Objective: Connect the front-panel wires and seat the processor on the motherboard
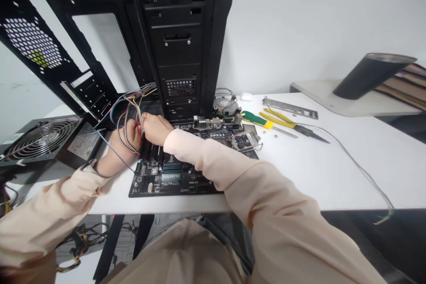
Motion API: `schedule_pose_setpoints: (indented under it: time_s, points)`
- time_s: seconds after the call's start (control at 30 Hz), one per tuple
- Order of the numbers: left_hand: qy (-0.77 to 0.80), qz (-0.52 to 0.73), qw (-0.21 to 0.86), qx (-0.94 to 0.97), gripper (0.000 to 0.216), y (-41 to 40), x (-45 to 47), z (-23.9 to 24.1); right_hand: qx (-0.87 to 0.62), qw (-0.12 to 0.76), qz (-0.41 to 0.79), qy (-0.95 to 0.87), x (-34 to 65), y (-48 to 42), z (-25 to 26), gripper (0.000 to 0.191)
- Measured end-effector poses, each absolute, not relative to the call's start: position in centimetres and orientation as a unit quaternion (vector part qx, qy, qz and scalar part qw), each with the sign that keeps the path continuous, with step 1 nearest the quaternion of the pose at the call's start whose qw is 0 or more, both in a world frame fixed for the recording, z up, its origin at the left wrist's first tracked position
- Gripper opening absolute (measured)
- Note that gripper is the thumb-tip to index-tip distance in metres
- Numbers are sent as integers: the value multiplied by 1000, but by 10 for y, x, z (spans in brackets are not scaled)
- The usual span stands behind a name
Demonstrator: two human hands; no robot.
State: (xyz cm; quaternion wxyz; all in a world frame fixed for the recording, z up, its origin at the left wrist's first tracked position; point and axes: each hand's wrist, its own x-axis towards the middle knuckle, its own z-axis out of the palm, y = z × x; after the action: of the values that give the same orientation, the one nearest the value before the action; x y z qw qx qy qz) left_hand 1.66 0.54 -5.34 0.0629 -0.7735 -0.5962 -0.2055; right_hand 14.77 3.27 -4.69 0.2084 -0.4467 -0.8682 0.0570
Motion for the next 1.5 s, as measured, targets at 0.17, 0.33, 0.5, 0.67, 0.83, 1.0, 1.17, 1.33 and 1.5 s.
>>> schedule_pose_setpoints:
  time_s: [0.17, 0.33, 0.5, 0.67, 0.83, 1.0, 1.17, 1.33, 1.5]
  points:
    - [-593, -215, 54, -774, 22, 6, 17, -55, -444, 230, 65, -864, 147, 33, -49, 17]
    - [-579, -238, 38, -779, 24, 6, 15, -56, -441, 261, 80, -855, 146, 35, -52, 16]
    - [-555, -258, 16, -791, 28, 7, 12, -51, -443, 302, 88, -840, 148, 42, -56, 17]
    - [-529, -280, -15, -801, 32, 7, 8, -43, -457, 306, 97, -829, 150, 41, -53, 20]
    - [-510, -314, -49, -799, 31, 7, 5, -42, -461, 291, 106, -831, 151, 38, -52, 24]
    - [-501, -360, -104, -780, 27, 14, 2, -54, -430, 298, 127, -843, 151, 42, -57, 31]
    - [-513, -372, -130, -762, 20, 23, -2, -61, -401, 311, 131, -852, 152, 44, -57, 27]
    - [-523, -348, -125, -768, 15, 23, -3, -59, -386, 298, 116, -865, 152, 42, -56, 19]
    - [-532, -315, -118, -777, 14, 19, 1, -53, -394, 282, 101, -869, 150, 40, -55, 18]
